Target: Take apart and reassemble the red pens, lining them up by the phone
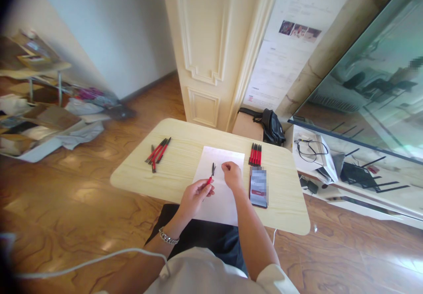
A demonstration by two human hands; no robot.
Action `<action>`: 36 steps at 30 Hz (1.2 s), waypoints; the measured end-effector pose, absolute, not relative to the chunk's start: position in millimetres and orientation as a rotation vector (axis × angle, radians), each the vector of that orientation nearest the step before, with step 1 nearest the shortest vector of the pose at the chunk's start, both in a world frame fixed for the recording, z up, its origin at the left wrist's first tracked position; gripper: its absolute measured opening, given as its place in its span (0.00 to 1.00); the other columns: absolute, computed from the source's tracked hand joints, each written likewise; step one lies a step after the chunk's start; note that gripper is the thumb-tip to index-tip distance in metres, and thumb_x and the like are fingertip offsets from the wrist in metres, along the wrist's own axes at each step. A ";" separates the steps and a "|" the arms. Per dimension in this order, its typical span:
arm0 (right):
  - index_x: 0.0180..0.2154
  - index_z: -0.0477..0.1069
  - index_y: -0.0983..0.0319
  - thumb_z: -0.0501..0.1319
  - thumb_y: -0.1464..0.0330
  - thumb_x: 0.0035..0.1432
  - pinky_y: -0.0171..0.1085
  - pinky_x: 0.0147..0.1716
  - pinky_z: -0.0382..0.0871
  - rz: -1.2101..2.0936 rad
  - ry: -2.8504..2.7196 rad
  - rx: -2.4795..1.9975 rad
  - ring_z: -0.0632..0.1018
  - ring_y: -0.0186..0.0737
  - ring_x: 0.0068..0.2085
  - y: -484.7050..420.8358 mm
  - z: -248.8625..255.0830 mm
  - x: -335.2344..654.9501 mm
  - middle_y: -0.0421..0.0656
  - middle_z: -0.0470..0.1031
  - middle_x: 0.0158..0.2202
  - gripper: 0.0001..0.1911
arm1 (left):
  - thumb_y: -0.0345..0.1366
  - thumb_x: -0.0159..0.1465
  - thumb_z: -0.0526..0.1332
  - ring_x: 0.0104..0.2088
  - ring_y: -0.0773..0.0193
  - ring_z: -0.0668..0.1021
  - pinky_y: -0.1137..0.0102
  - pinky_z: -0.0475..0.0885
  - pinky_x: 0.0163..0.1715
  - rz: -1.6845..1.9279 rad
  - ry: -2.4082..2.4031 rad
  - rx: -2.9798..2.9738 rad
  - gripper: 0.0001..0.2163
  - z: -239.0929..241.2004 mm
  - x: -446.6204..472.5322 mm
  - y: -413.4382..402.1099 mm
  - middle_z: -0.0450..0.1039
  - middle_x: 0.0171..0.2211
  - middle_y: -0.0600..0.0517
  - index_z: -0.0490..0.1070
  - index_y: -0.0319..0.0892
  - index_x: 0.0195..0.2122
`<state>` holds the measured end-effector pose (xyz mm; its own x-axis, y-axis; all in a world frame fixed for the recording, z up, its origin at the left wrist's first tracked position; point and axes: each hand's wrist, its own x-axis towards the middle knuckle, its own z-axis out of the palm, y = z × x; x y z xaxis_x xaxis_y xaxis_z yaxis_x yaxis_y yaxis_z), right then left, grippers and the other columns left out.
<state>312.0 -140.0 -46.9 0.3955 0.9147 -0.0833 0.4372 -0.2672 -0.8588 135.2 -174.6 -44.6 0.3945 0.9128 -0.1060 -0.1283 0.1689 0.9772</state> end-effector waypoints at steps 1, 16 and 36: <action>0.36 0.75 0.63 0.60 0.61 0.53 0.35 0.29 0.62 0.864 -1.079 -1.747 0.71 0.36 0.29 -143.4 -43.5 313.0 0.41 0.74 0.28 0.13 | 0.48 0.59 0.62 0.32 0.61 0.80 0.68 0.75 0.34 0.890 0.867 1.152 0.20 -44.9 136.0 -174.9 0.77 0.33 0.46 0.73 0.37 0.44; 0.35 0.72 0.61 0.67 0.57 0.48 0.31 0.21 0.57 1.130 -0.702 -1.203 0.69 0.33 0.28 -163.5 13.3 295.9 0.44 0.73 0.33 0.17 | 0.46 0.60 0.61 0.31 0.63 0.79 0.69 0.73 0.34 0.890 0.843 1.181 0.19 -42.5 143.2 -180.6 0.77 0.33 0.47 0.72 0.37 0.45; 0.35 0.73 0.61 0.67 0.61 0.48 0.30 0.21 0.53 1.138 -0.743 -1.179 0.66 0.29 0.26 -165.3 10.2 294.8 0.41 0.73 0.31 0.13 | 0.46 0.60 0.61 0.30 0.63 0.79 0.70 0.73 0.32 0.887 0.828 1.170 0.19 -41.8 142.2 -180.9 0.77 0.32 0.46 0.73 0.36 0.45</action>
